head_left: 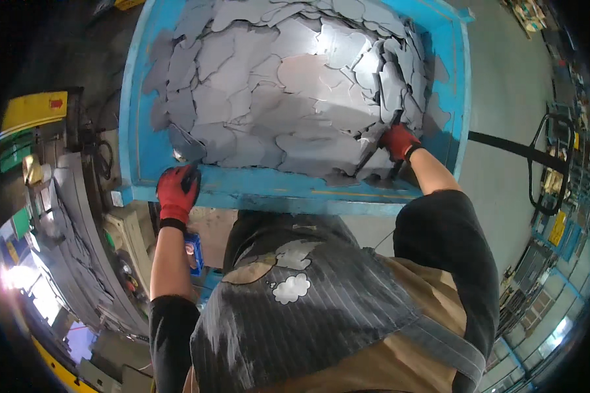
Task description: Transferring metal stampings from a storage bin to a work plate or machine die.
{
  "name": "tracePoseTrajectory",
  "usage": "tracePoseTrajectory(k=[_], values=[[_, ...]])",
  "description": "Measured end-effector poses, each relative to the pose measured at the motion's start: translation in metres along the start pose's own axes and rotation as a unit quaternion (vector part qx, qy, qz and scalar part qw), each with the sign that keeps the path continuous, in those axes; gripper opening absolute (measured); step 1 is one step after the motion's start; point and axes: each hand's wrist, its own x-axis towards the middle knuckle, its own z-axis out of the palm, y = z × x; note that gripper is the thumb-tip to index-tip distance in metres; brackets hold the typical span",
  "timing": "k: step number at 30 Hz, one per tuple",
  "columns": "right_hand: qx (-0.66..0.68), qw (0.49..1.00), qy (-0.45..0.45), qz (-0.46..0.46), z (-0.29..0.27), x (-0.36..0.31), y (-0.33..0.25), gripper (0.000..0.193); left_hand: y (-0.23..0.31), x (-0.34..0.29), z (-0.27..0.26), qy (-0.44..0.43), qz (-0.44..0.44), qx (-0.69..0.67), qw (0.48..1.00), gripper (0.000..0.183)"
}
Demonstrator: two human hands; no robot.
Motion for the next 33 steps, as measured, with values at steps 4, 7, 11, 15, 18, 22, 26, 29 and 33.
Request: tracePoseTrajectory(k=[4, 7, 11, 15, 18, 22, 26, 29, 33], values=[[0.068, 0.996, 0.034, 0.05, 0.04, 0.008, 0.007, 0.049, 0.003, 0.003, -0.002, -0.014, -0.006, 0.007, 1.0, 0.042], [0.02, 0.999, 0.037, -0.033, -0.01, -0.01, -0.004, 0.04, 0.009, 0.004, -0.009, -0.039, -0.03, 0.003, 0.999, 0.043], [-0.054, 0.985, 0.106, -0.123, -0.076, -0.016, -0.002, 0.032, 0.009, 0.002, -0.008, -0.028, -0.02, 0.013, 0.999, 0.042], [0.193, 0.965, 0.157, -0.079, -0.188, -0.058, -0.017, 0.051, 0.0, 0.0, 0.0, -0.024, -0.03, -0.006, 0.999, 0.041], [0.348, 0.921, 0.171, -0.024, -0.221, -0.056, -0.035, 0.056, 0.002, 0.001, -0.003, -0.012, -0.03, -0.016, 0.999, 0.041], [0.486, 0.855, 0.17, -0.07, -0.188, -0.009, -0.097, 0.061, -0.005, 0.001, 0.005, 0.028, -0.019, -0.017, 0.999, 0.041], [0.315, 0.933, 0.155, -0.074, -0.136, 0.042, -0.162, 0.056, 0.001, -0.002, 0.003, 0.021, -0.023, -0.032, 0.999, 0.042], [0.272, 0.932, 0.234, -0.045, -0.117, 0.049, -0.163, 0.064, 0.004, 0.0, -0.004, 0.019, -0.028, -0.035, 0.999, 0.042], [0.143, 0.932, 0.331, 0.034, -0.163, 0.023, -0.179, 0.081, 0.0, -0.003, 0.001, 0.02, -0.03, -0.033, 0.999, 0.044]])
